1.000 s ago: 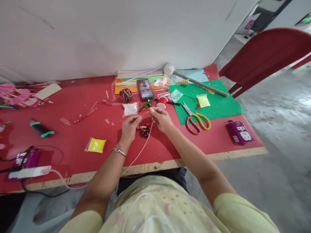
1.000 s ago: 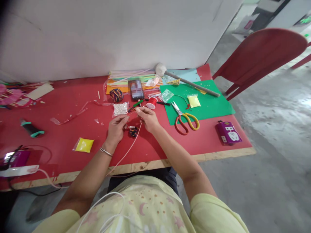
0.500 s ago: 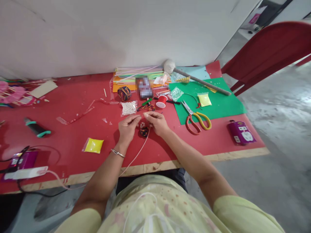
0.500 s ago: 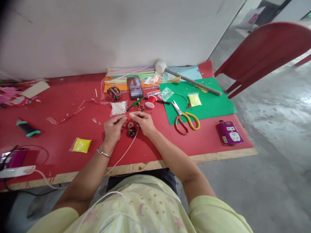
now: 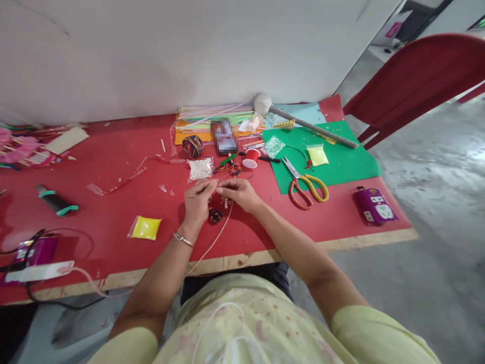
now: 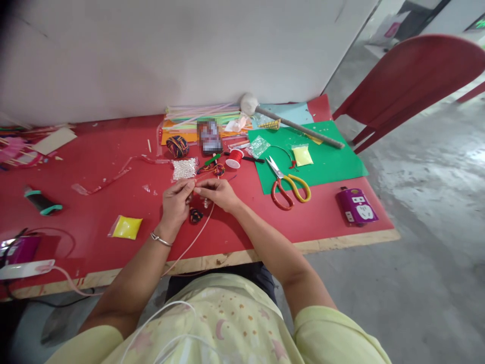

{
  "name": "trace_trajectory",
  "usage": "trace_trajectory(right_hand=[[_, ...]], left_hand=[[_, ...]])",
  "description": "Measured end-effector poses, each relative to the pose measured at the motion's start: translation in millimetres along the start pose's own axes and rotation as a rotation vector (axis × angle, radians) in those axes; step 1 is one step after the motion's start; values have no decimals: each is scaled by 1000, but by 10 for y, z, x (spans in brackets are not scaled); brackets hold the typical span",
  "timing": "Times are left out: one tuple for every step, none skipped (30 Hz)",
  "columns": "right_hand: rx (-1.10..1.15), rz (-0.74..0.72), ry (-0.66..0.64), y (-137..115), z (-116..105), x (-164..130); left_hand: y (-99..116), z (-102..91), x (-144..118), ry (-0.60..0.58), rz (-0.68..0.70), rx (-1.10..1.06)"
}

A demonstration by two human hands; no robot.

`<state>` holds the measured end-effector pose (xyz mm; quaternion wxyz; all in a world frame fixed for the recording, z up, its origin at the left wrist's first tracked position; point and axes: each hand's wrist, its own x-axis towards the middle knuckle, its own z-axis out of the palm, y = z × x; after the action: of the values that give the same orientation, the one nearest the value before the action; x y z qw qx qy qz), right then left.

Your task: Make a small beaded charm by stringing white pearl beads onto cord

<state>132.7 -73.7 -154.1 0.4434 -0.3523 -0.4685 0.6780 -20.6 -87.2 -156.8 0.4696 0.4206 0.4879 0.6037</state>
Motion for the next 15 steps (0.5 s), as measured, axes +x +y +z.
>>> trace_trajectory(right_hand=[[-15, -6, 12, -9, -9, -2], [-21, -8, 30, -21, -18, -4], [-20, -9, 54, -35, -29, -6], [-15, -11, 81, -48, -40, -8], [-6, -12, 105, -61, -51, -9], [5, -13, 124, -71, -62, -10], [16, -13, 138, -80, -72, -11], [28, -9, 149, -86, -81, -13], [39, -3, 156, -91, -88, -15], [48, 3, 161, -95, -92, -18], [53, 6, 164, -100, -94, -21], [54, 6, 164, -104, -93, -24], [52, 2, 160, -110, -90, -29], [49, -4, 154, -118, -85, -33], [44, -10, 146, -127, -77, -39]], left_hand=[[-4, -5, 12, 8, -16, -28], [-2, -13, 27, 30, -21, -54], [6, -23, 46, 66, -12, -69], [20, -38, 65, 110, 10, -72], [38, -55, 84, 154, 40, -68], [59, -74, 102, 186, 69, -60], [81, -93, 115, 201, 92, -58], [101, -111, 125, 205, 105, -56], [119, -126, 130, 203, 110, -54], [134, -137, 132, 198, 110, -51], [145, -143, 130, 194, 107, -42], [153, -146, 126, 192, 107, -30], [158, -145, 120, 193, 114, -19], [163, -140, 113, 194, 130, -9], [167, -133, 104, 195, 154, 2]])
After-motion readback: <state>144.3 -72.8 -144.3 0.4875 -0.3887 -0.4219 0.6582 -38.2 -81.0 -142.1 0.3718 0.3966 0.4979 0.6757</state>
